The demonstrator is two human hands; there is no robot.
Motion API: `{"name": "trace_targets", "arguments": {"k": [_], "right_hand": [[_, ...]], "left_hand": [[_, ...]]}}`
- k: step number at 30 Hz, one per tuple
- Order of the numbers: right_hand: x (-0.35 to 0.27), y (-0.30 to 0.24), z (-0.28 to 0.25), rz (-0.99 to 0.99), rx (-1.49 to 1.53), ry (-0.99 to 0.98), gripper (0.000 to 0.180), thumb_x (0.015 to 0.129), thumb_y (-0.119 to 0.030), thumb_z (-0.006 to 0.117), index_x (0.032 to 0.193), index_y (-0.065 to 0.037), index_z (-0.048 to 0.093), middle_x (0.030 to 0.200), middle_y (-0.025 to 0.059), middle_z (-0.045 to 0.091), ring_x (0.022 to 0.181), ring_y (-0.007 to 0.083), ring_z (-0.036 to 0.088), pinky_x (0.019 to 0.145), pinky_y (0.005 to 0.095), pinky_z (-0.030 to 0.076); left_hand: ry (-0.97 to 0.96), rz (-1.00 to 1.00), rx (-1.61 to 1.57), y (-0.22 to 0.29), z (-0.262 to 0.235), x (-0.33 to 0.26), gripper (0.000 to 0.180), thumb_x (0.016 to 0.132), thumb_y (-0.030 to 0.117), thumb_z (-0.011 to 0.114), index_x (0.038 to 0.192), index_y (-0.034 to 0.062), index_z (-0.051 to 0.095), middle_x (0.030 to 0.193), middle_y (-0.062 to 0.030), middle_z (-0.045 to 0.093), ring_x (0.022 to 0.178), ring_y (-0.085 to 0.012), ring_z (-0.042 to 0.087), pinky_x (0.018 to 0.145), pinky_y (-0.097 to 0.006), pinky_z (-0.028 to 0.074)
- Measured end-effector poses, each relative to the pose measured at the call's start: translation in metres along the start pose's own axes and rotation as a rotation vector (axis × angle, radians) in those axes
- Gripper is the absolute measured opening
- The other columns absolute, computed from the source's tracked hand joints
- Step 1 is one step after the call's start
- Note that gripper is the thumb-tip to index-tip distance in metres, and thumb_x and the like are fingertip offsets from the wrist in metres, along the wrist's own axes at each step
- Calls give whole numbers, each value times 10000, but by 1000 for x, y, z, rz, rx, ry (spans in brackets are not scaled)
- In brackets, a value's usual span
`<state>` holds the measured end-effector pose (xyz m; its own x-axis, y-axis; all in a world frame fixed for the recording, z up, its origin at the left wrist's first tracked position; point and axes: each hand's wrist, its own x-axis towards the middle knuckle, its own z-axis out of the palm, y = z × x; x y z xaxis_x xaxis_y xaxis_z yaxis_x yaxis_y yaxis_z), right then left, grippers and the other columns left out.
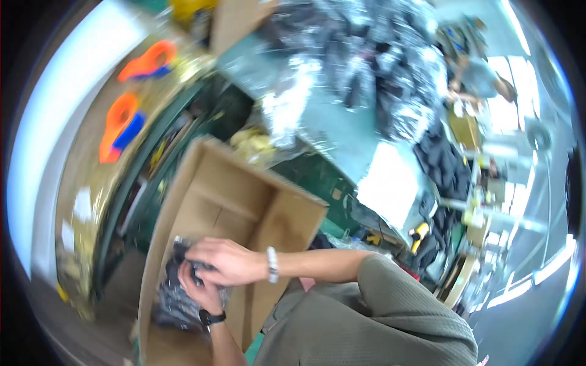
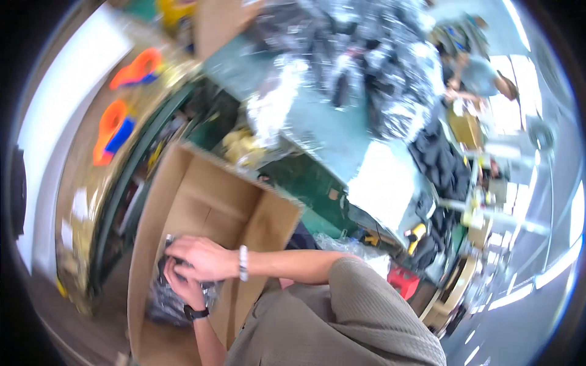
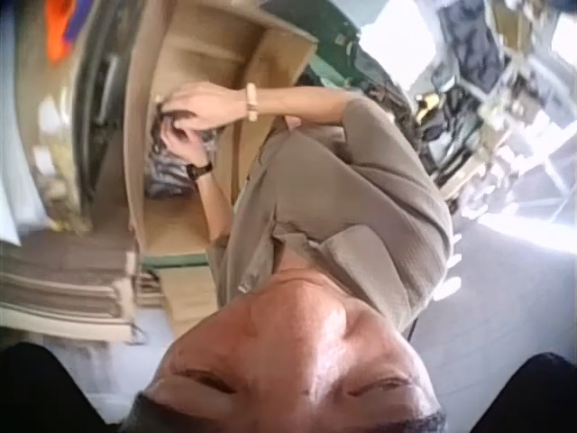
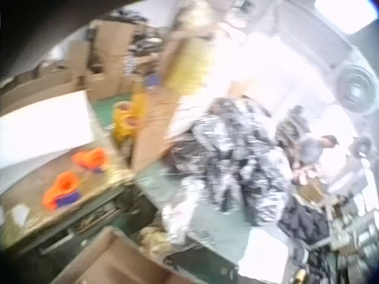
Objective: Assembling bicycle seats, using a heat gun for adjustment, and packing them into cardboard boxes.
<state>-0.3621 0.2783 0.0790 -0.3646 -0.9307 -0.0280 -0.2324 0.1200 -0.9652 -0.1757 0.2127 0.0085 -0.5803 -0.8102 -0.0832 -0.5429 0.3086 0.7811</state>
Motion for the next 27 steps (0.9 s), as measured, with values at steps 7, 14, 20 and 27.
{"name": "trace_targets", "arguments": {"k": [7, 14, 20, 27], "right_hand": [[-200, 122, -348, 343, -601, 1389, 405, 776, -103, 736, 1133, 12, 584, 1003, 181, 599, 946, 310, 587, 860, 390, 466], [-404, 272, -617, 890, -153, 1673, 787, 632, -391, 829, 1164, 129, 572, 1158, 290, 637, 1081, 370, 630, 947, 395, 481], [-424, 301, -585, 1002, -52, 1465, 559, 665, -270, 733, 1031, 134, 611, 921, 247, 707, 853, 335, 698, 785, 381, 538], [-383, 184, -436, 738, 592, 1071, 557, 739, -111, 652, 1256, 61, 535, 994, 118, 641, 904, 187, 604, 795, 330, 509]], "left_hand": [[-244, 593, -177, 231, 105, 48, 264, 864, 52, 648, 1103, -47, 594, 1094, -213, 638, 997, -379, 619, 889, -433, 500], [-703, 337, -280, 371, 284, 44, 242, 879, 74, 682, 1097, -11, 621, 1053, -134, 636, 944, -230, 618, 849, -337, 499], [-919, 546, -79, 436, 463, 3, 490, 916, 254, 689, 1272, -40, 524, 1193, -197, 622, 1098, -306, 617, 938, -406, 486], [-1473, -849, -634, 413, 561, 8, 629, 1002, 500, 489, 1364, -15, 490, 1317, -146, 595, 1193, -257, 579, 1039, -386, 446]]}}
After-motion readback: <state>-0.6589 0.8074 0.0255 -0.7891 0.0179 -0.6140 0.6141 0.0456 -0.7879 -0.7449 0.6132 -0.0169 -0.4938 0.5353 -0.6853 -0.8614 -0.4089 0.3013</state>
